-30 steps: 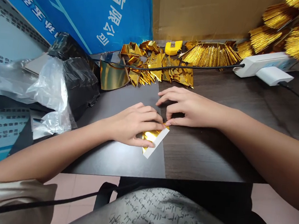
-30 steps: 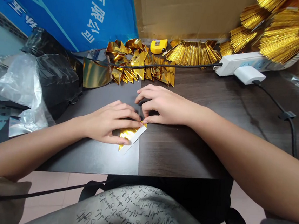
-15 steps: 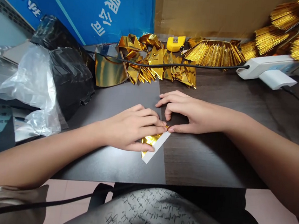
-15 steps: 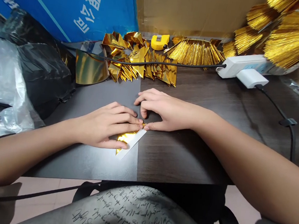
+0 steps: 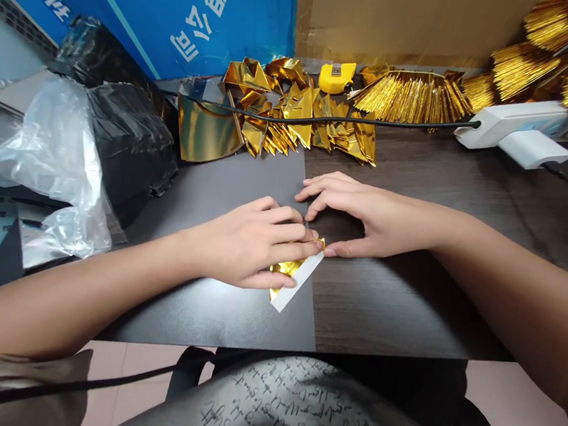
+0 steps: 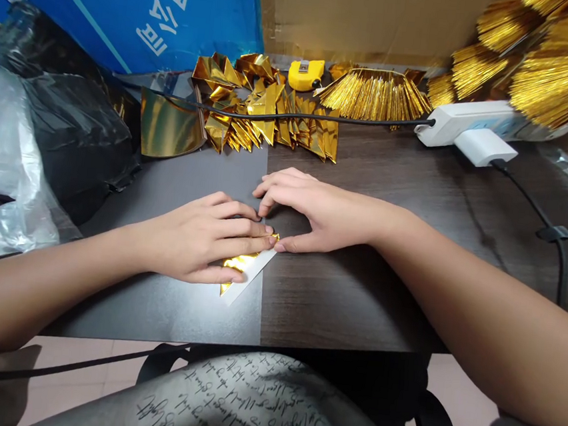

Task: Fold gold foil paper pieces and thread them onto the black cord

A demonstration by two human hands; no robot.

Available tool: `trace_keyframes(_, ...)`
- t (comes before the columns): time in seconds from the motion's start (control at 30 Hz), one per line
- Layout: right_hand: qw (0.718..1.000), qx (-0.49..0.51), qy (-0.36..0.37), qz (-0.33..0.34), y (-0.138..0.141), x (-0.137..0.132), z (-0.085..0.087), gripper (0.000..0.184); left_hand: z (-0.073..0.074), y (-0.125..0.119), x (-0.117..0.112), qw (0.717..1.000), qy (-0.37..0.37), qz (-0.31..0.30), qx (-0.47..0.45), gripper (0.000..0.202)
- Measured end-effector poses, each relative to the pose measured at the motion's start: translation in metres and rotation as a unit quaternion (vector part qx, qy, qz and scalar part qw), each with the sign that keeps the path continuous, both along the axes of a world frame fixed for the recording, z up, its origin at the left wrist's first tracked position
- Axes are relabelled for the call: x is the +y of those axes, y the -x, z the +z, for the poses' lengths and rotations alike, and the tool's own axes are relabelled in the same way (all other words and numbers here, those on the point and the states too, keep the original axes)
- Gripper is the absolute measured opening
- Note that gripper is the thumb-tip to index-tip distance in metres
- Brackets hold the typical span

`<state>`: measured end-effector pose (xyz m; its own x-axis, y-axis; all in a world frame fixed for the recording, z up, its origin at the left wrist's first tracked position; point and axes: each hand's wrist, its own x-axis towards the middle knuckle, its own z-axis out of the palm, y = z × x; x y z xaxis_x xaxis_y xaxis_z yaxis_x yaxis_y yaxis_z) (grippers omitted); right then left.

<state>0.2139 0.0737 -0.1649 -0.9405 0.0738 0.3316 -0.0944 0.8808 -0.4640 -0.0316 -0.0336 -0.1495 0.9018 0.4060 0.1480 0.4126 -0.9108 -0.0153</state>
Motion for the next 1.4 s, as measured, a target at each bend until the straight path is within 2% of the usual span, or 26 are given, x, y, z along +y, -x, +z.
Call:
trace_keyframes(0.13, 0.996, 0.074, -0.041, 0.006, 0.002, -0.015, 0.013, 0.040, 0.000, 0.004, 0.001, 1.000, -0.007, 0.019, -0.009, 0.049)
trace_keyframes(0.23, 0.991, 0.063, -0.108, 0.036, 0.007, -0.039, 0.017, 0.039, -0.001, 0.008, 0.001, 0.998, -0.009, 0.051, -0.018, 0.047)
trace_keyframes(0.37, 0.978, 0.024, -0.198, 0.065, 0.017, -0.070, 0.010, 0.049, -0.006, 0.011, -0.004, 0.995, 0.029, 0.098, -0.021, 0.044)
trace_keyframes(0.47, 0.971, -0.005, -0.224, 0.088, 0.022, -0.085, 0.005, 0.046, -0.011, 0.009, -0.011, 0.994, 0.031, 0.105, -0.013, 0.044)
trace_keyframes(0.67, 0.978, 0.007, -0.180, 0.102, 0.024, -0.106, 0.006, 0.033, -0.016, 0.001, -0.028, 0.994, 0.012, 0.111, -0.014, 0.048)
trace_keyframes(0.93, 0.989, -0.010, -0.113, 0.093, 0.022, -0.131, 0.001, 0.025, -0.015, -0.005, -0.039, 0.995, 0.062, 0.068, -0.034, 0.041)
trace_keyframes(1.17, 0.995, 0.018, -0.037, 0.096, 0.026, -0.129, -0.003, 0.029, -0.014, -0.007, -0.040, 0.995, 0.074, 0.064, -0.036, 0.037)
trace_keyframes(1.3, 0.995, 0.028, -0.031, 0.093, 0.029, -0.120, -0.001, 0.035, -0.013, -0.005, -0.035, 0.995, 0.072, 0.065, -0.034, 0.035)
trace_keyframes(1.4, 0.994, 0.045, -0.063, 0.084, 0.029, -0.108, 0.000, 0.032, -0.010, 0.001, -0.028, 0.994, 0.073, 0.069, -0.038, 0.033)
